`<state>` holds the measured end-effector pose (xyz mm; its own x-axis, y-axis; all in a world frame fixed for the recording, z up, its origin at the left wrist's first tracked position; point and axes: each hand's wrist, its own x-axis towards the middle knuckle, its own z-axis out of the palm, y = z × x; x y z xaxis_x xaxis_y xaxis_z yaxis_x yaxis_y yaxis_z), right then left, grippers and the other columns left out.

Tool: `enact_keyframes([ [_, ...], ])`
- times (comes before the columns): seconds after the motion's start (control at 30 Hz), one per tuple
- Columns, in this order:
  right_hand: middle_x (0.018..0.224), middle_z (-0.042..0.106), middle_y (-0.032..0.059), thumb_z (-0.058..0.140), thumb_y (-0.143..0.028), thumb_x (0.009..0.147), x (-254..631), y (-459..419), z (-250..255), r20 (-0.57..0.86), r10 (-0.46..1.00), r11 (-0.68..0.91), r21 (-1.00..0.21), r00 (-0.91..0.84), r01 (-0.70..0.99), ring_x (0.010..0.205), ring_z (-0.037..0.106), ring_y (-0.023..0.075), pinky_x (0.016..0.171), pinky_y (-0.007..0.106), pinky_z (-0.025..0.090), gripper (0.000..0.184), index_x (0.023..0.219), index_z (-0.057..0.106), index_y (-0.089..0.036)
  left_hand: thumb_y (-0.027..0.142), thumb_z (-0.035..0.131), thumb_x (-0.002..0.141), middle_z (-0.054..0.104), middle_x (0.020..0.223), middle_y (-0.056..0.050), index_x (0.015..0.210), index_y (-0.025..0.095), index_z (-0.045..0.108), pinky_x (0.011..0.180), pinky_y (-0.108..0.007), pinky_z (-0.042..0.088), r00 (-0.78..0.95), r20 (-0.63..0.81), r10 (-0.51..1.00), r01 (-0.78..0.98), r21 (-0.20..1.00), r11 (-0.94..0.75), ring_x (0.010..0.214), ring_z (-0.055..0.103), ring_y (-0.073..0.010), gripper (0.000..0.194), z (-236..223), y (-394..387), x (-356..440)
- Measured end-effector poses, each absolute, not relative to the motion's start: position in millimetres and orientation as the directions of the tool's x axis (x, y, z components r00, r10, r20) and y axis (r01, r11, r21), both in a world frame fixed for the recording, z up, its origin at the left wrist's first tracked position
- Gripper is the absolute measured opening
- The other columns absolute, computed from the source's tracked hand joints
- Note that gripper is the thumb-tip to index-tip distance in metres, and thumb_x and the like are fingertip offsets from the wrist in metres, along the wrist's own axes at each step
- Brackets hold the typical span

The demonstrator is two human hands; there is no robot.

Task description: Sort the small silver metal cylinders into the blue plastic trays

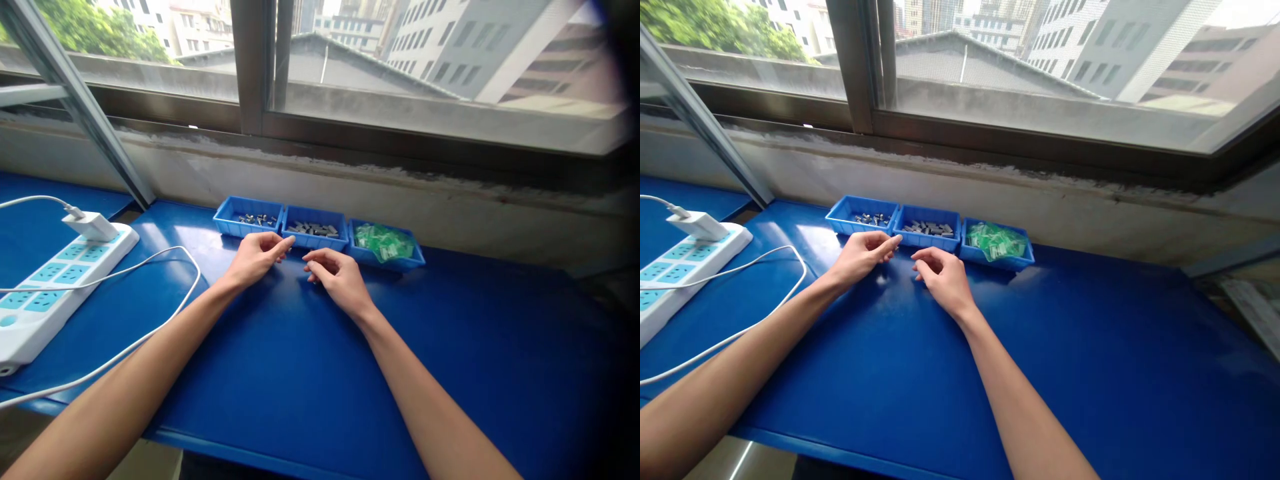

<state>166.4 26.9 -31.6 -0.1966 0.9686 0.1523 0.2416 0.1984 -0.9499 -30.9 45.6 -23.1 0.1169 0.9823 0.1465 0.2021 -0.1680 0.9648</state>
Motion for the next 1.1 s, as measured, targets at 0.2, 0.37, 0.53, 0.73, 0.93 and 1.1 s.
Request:
enact_keyframes([
  [0.2,0.082,0.074,0.0042,0.063,-0.03,0.083,166,26,-31,0.129,0.973,0.175,-0.953,-0.193,0.249,0.066,0.069,0.016,0.067,0.028,0.055,0.017,0.092,0.071,-0.018,0.047,0.077,0.076,0.046,0.06,0.004,0.065,0.013,0.055,0.05,-0.018,0.033,0.245,-0.125,0.961,-0.307,0.931,0.199,0.052,0.039,-0.0047,0.042,-25,53,-37],
  [0.37,0.081,0.074,0.0044,0.063,-0.031,0.083,166,26,-30,0.12,0.975,0.165,-0.955,-0.19,0.246,0.065,0.068,0.016,0.066,0.028,0.055,0.018,0.092,0.071,-0.018,0.04,0.081,0.074,0.048,0.062,0.003,0.067,0.013,0.055,0.049,-0.017,0.032,0.241,-0.148,0.959,-0.383,0.893,0.234,0.053,0.041,-0.004,0.038,-25,56,-42],
  [0.53,0.081,0.073,0.0041,0.063,-0.028,0.082,166,26,-31,0.129,0.973,0.175,-0.952,-0.189,0.251,0.065,0.069,0.0157,0.066,0.027,0.054,0.017,0.092,0.071,-0.018,0.038,0.083,0.071,0.05,0.063,0.003,0.069,0.012,0.059,0.05,-0.016,0.034,0.235,-0.151,0.96,-0.374,0.898,0.232,0.053,0.043,-0.0035,0.035,-24,55,-41],
  [0.73,0.082,0.074,0.0041,0.062,-0.026,0.081,166,26,-31,0.132,0.973,0.18,-0.949,-0.192,0.258,0.066,0.069,0.0159,0.066,0.027,0.054,0.015,0.092,0.071,-0.018,0.042,0.084,0.07,0.062,0.067,-0.001,0.076,0.011,0.067,0.056,-0.018,0.042,0.151,-0.124,0.981,-0.25,0.955,0.16,0.057,0.053,-0.0053,0.036,-21,54,-40],
  [0.93,0.081,0.074,0.0043,0.062,-0.027,0.082,167,26,-31,0.129,0.974,0.177,-0.948,-0.188,0.265,0.065,0.069,0.0157,0.066,0.027,0.054,0.015,0.091,0.071,-0.018,0.042,0.082,0.072,0.075,0.087,-0.009,0.094,0.012,0.073,0.081,-0.029,0.055,-0.178,0.14,0.974,-0.177,0.969,-0.172,0.081,0.07,-0.0159,0.039,-19,60,-48],
  [1.1,0.082,0.074,0.0047,0.063,-0.028,0.083,167,26,-32,0.124,0.974,0.174,-0.946,-0.192,0.274,0.067,0.069,0.0161,0.067,0.027,0.054,0.016,0.093,0.071,-0.018,0.031,0.083,0.071,0.075,0.101,-0.012,0.102,0.009,0.073,0.1,-0.037,0.054,-0.333,0.13,0.934,-0.32,0.916,-0.242,0.094,0.072,-0.0199,0.04,-20,66,-55],
])
